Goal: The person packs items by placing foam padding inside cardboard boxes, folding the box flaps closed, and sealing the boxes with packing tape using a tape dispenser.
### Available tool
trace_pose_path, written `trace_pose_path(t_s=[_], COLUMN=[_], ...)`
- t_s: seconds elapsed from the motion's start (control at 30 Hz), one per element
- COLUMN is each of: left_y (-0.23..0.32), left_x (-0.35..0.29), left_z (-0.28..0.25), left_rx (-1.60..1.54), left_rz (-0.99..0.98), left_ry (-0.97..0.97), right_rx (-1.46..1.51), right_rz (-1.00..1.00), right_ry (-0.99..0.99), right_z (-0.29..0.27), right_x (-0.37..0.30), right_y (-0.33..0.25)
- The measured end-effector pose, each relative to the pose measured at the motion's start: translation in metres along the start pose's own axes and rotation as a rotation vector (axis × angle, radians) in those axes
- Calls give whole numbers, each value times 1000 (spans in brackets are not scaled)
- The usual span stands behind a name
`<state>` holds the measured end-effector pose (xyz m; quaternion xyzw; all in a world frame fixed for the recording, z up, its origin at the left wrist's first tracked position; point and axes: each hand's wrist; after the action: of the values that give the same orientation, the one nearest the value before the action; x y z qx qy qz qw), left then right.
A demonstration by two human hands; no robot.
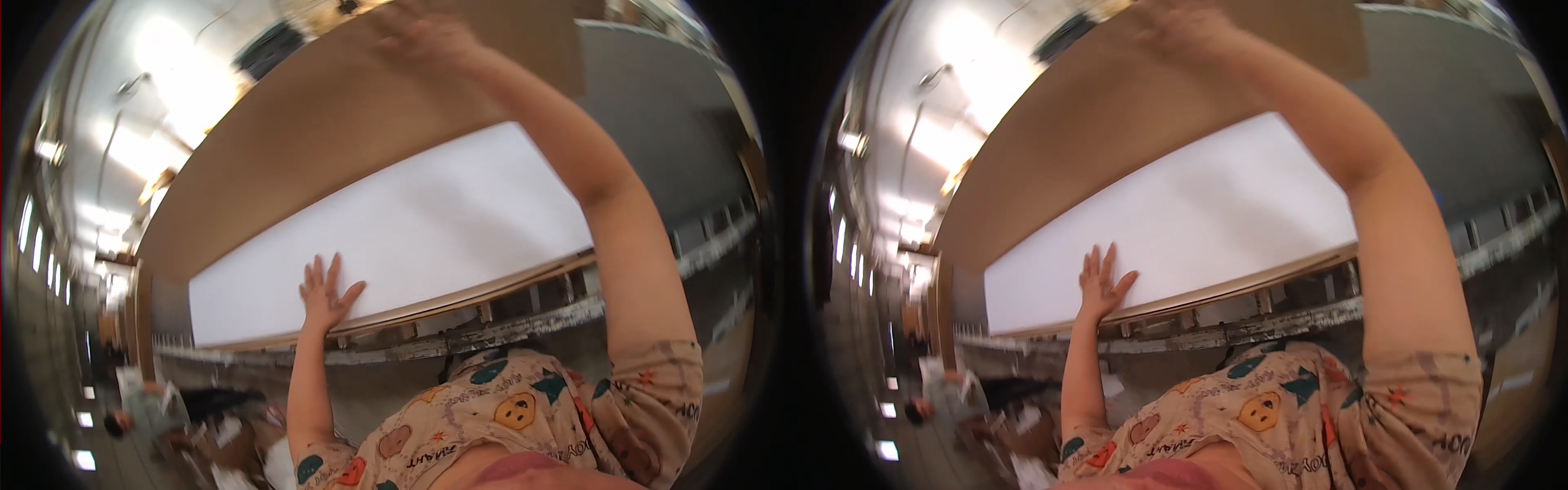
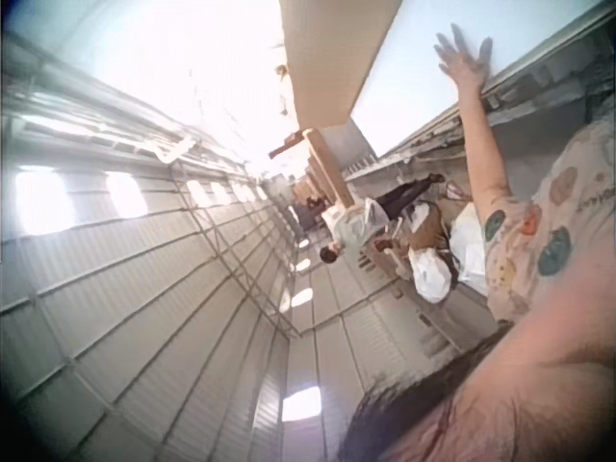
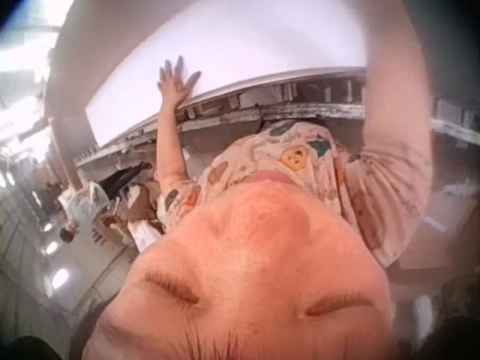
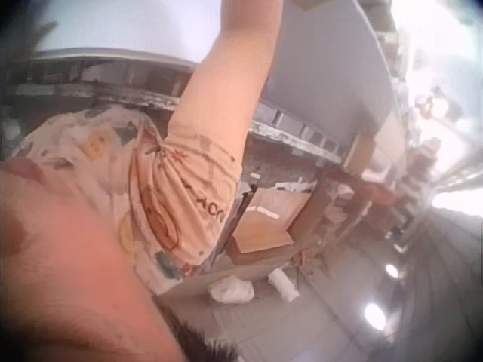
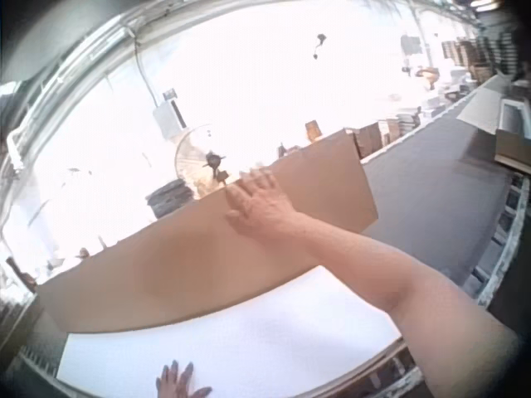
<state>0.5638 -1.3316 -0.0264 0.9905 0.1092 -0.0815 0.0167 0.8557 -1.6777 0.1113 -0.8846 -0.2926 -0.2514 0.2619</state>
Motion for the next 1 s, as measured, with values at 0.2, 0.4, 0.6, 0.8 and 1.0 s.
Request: trace_pose_path(t_s=[0.2, 0.4, 0.6, 0.8, 1.0], left_y=[-34, -25, -53, -60, -138], left_x=[2, 10, -6, -9, -12], left_z=[-25, -25, -15, -23, 17], left_rx=[-82, -120, -118, -257, -605], left_rz=[-125, -68, -91, 7, 168], left_ry=[-120, -126, -136, -47, 601], right_rx=[-114, -327, -825, -654, -651], right_rz=[-18, -544, -6, 44, -286], right_ry=[-88, 265, -75, -245, 79], right_z=[1, 43, 44, 46, -11], right_x=[18, 41, 118, 97, -55], right_y=[-34, 99, 23, 47, -64])
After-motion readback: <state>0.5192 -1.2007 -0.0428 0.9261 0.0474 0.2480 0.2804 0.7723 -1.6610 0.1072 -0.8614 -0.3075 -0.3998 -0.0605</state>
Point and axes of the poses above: each hand's wrist, its own x-axis towards the middle knuckle, its own z-axis out of the palm, y = z × x, and after that the axes turned 9 degrees about -z, right-handed
